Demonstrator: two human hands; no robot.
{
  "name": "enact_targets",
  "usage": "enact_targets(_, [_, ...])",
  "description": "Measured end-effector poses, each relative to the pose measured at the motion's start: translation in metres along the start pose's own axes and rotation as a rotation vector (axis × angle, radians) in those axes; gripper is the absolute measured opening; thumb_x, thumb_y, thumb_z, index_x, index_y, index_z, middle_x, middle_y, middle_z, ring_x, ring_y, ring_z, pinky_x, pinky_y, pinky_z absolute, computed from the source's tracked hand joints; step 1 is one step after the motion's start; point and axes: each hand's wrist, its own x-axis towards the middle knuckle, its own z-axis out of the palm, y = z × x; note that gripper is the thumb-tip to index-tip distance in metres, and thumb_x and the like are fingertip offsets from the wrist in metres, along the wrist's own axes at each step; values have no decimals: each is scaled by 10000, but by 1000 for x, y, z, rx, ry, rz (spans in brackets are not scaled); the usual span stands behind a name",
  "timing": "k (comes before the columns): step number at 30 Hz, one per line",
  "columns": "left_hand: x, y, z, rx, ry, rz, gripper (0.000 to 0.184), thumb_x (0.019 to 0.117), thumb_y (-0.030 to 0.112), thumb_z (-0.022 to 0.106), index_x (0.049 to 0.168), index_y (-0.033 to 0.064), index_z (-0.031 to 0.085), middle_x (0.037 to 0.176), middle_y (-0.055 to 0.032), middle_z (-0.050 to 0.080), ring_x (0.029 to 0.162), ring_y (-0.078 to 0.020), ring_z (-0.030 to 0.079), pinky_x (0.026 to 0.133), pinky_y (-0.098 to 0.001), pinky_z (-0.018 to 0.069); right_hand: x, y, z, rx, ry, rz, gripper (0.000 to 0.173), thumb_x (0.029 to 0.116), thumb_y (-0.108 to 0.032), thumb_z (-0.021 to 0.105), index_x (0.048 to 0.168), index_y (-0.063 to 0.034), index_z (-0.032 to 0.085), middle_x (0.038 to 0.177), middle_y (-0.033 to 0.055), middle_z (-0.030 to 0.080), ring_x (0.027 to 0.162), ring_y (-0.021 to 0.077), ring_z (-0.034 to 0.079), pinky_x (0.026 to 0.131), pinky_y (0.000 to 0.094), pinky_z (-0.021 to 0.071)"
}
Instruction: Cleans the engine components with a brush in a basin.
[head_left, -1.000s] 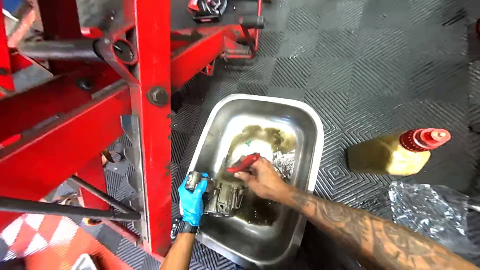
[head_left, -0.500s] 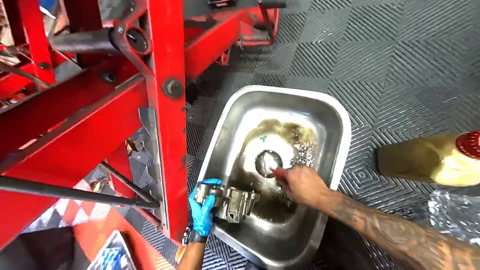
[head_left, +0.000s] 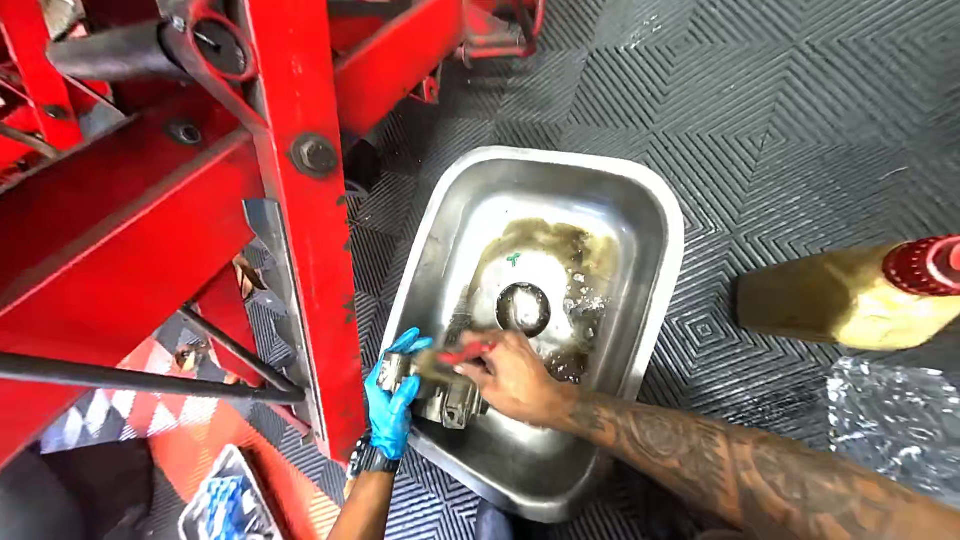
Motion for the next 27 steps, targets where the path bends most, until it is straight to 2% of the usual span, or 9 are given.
enact_targets(2, [-1,1,0,25,-14,25,676,794,450,775,1254,-11,595,1128,-64,738,1037,-151,716,913,-361,606,-6,9,-15,-103,-119,77,171,995,-299,628,1016,-159,724,887,29,712,877,197,695,810,461,568])
enact_targets(5, [-4,5,5,44,-80,53,575,825,420,740,1247,42,647,1203,-67,724,1091,-179,701,953,-378,592,3,-21,-20,-37,14,29,165,972,-305,673,936,-159,743,774,8,694,742,169,685,681,446,573])
enact_targets(8, [2,3,2,-27,-68,30,584,856,424,734,1265,21,629,1203,-95,729,1088,-213,708,952,-405,595,-1,0,-2,10,-11,-63,109,975,-268,686,998,-169,723,843,-8,700,787,141,682,723,420,590])
enact_targets(15, [4,6,-3,-54,-71,-62,475,950,329,585,1349,71,597,1183,-92,720,1057,-243,701,912,-429,596,-2,30,-62,-606,-188,93,125,946,-233,669,1051,-172,697,823,75,691,746,300,696,627,520,561])
enact_targets(18, [25,6,-3,-51,-43,-98,574,930,447,635,1345,52,600,1163,-112,729,1065,-257,704,938,-442,590,-11,53,-74,-797,-341,208,220,890,-226,700,1108,-201,711,863,83,708,781,321,702,644,535,560])
enact_targets(20, [24,10,-2,-34,-37,-137,606,913,488,682,1336,60,615,1185,-107,729,1094,-252,698,961,-446,584,-14,42,-83,-688,-339,296,153,931,-282,691,1033,-179,739,844,100,711,814,340,704,686,577,559])
enact_targets(22, [20,16,6,-6,-41,-175,559,906,446,717,1332,95,626,1197,-83,721,1094,-220,695,951,-425,591,-15,23,-83,-422,-120,326,163,938,-301,718,881,-148,723,751,74,685,738,294,685,648,565,536])
enact_targets(25, [22,26,30,88,32,-198,446,851,307,741,1247,114,669,1116,-47,741,1012,-168,715,875,-381,614,-5,-2,-52,7,78,227,111,971,-282,719,985,-174,740,813,-5,722,711,146,696,646,437,604])
enact_targets(27, [19,29,34,127,55,-191,423,855,301,739,1232,118,678,1095,-33,748,987,-149,722,862,-370,619,-8,13,-26,-30,30,189,154,962,-318,709,997,-174,751,848,-3,728,791,148,702,739,448,596])
